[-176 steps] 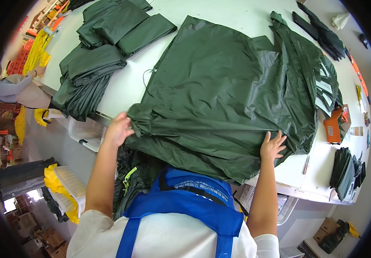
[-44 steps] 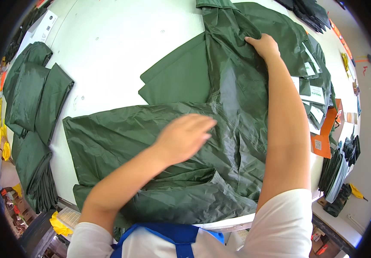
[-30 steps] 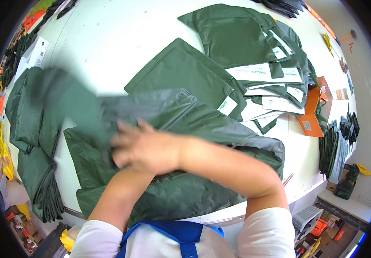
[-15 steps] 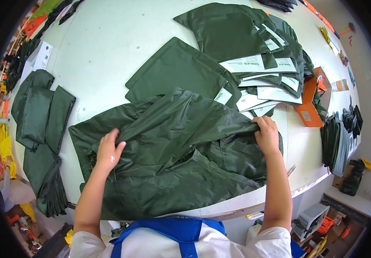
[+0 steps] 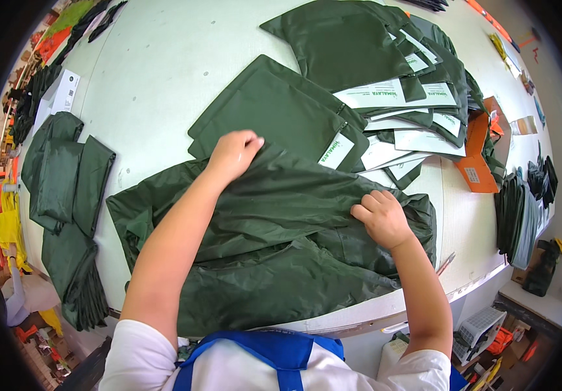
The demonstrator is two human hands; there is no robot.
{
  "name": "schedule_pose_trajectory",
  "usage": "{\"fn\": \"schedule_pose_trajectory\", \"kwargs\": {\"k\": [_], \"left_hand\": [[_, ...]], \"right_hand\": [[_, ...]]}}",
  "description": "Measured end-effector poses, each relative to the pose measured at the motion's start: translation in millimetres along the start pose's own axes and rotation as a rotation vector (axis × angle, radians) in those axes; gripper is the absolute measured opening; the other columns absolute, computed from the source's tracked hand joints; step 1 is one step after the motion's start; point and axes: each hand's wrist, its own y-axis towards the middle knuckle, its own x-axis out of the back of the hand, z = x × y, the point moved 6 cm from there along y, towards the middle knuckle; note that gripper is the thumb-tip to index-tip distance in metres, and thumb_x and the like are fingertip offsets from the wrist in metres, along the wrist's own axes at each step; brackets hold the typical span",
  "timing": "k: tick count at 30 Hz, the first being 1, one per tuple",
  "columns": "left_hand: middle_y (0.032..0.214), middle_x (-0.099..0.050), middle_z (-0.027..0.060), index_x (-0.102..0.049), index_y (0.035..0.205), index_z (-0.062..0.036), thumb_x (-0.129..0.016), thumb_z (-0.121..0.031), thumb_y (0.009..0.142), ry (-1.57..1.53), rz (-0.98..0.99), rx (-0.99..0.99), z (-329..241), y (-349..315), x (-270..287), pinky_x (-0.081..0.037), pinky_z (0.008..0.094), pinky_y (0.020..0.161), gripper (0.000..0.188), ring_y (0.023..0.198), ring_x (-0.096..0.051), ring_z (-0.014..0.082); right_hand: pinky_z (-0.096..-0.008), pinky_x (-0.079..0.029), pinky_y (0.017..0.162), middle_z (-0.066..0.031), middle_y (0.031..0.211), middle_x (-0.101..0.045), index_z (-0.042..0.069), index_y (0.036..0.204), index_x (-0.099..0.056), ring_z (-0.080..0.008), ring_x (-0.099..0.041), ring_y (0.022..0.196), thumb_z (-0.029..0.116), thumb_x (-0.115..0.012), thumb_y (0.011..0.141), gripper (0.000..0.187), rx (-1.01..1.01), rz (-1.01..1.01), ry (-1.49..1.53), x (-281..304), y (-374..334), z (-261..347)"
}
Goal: The person folds a green jacket on a white table, aligns the edges, and places it into a plastic packaging bag. The person then folds the jacket again and places it into a white box.
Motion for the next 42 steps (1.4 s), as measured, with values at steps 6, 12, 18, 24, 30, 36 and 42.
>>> {"fn": "schedule_pose_trajectory", "kwargs": {"k": [6, 12, 18, 24, 30, 36, 42], "left_hand": [[0.104, -0.063, 0.0115, -0.063, 0.102, -0.0100, -0.060, -0.026, 0.088, 0.006, -0.175, -0.064, 3.6, 4.7, 3.7, -0.049, 0.0431, 0.079, 0.021, 0.095, -0.059, 0.0328], [0.122, -0.055, 0.0182, -0.052, 0.125, -0.0036, -0.068, -0.030, 0.081, 0.486, -0.648, 0.263, 123.1, -168.7, 144.5, -0.042, 0.0461, 0.095, 0.054, 0.117, -0.048, 0.0374], [0.090, -0.062, 0.0071, -0.060, 0.110, -0.0003, -0.069, -0.013, 0.082, -0.668, -0.558, 0.530, 225.5, -272.2, 105.2, -0.046, 0.0284, 0.073, 0.033, 0.080, -0.056, 0.0143], [0.091, -0.057, 0.0089, -0.063, 0.098, -0.0107, -0.069, 0.002, 0.058, 0.186, -0.590, -0.412, 9.1, -344.4, 110.8, -0.046, 0.0494, 0.085, 0.043, 0.087, -0.055, 0.0314], [0.125, -0.053, 0.0180, -0.045, 0.128, 0.0034, -0.066, -0.010, 0.081, -0.822, -0.392, -0.313, 30.1, -351.6, 79.9, -0.043, 0.0405, 0.097, 0.053, 0.109, -0.055, 0.0223], [0.099, -0.061, 0.0069, -0.056, 0.108, -0.0004, -0.066, -0.010, 0.082, -0.548, -0.023, -0.120, -15.0, -300.4, 50.3, -0.045, 0.0305, 0.084, 0.030, 0.093, -0.056, 0.0156], [0.096, -0.064, 0.0033, -0.059, 0.105, 0.0013, -0.060, 0.001, 0.084, -0.822, 0.024, -0.060, -30.1, -298.7, 37.1, -0.045, 0.0240, 0.082, 0.021, 0.090, -0.057, 0.0088]], "right_hand": [[-0.0369, -0.042, 0.070, -0.0057, 0.079, -0.052, 0.013, 0.079, -0.055, -0.0270, -0.054, 0.080, 0.004, -0.057, 0.067, 0.016, -0.158, 0.232, 0.098, -24.6, -9.4, -8.8], [-0.0384, -0.047, 0.074, -0.0120, 0.083, -0.057, 0.004, 0.088, -0.060, -0.0292, -0.058, 0.081, 0.001, -0.065, 0.071, 0.019, -0.485, -0.035, 0.477, 12.3, -1.9, 47.9], [-0.0337, -0.048, 0.086, -0.0149, 0.106, -0.057, 0.001, 0.114, -0.056, -0.0257, -0.059, 0.095, 0.011, -0.072, 0.078, 0.041, -0.158, -0.058, 1.102, -25.4, 87.1, 216.4], [-0.0350, -0.029, 0.108, -0.0128, 0.141, -0.035, 0.001, 0.142, -0.025, -0.0243, -0.035, 0.130, 0.026, -0.080, 0.071, 0.093, -0.180, -0.001, 1.937, -33.6, 125.9, 272.1], [-0.0312, -0.036, 0.101, -0.0063, 0.122, -0.050, 0.004, 0.126, -0.042, -0.0182, -0.048, 0.115, 0.003, -0.071, 0.067, 0.066, -0.351, 0.100, 2.054, -19.9, 70.3, 253.8], [-0.0318, -0.039, 0.096, -0.0051, 0.122, -0.050, 0.008, 0.127, -0.042, -0.0175, -0.049, 0.113, 0.000, -0.069, 0.070, 0.064, -0.411, -0.019, 2.156, -9.5, 29.8, 239.3], [-0.0288, -0.044, 0.079, -0.0083, 0.097, -0.058, 0.000, 0.111, -0.059, -0.0155, -0.053, 0.085, 0.012, -0.059, 0.089, 0.025, -1.000, -0.857, 0.660, 9.4, -142.5, 23.0]]}}
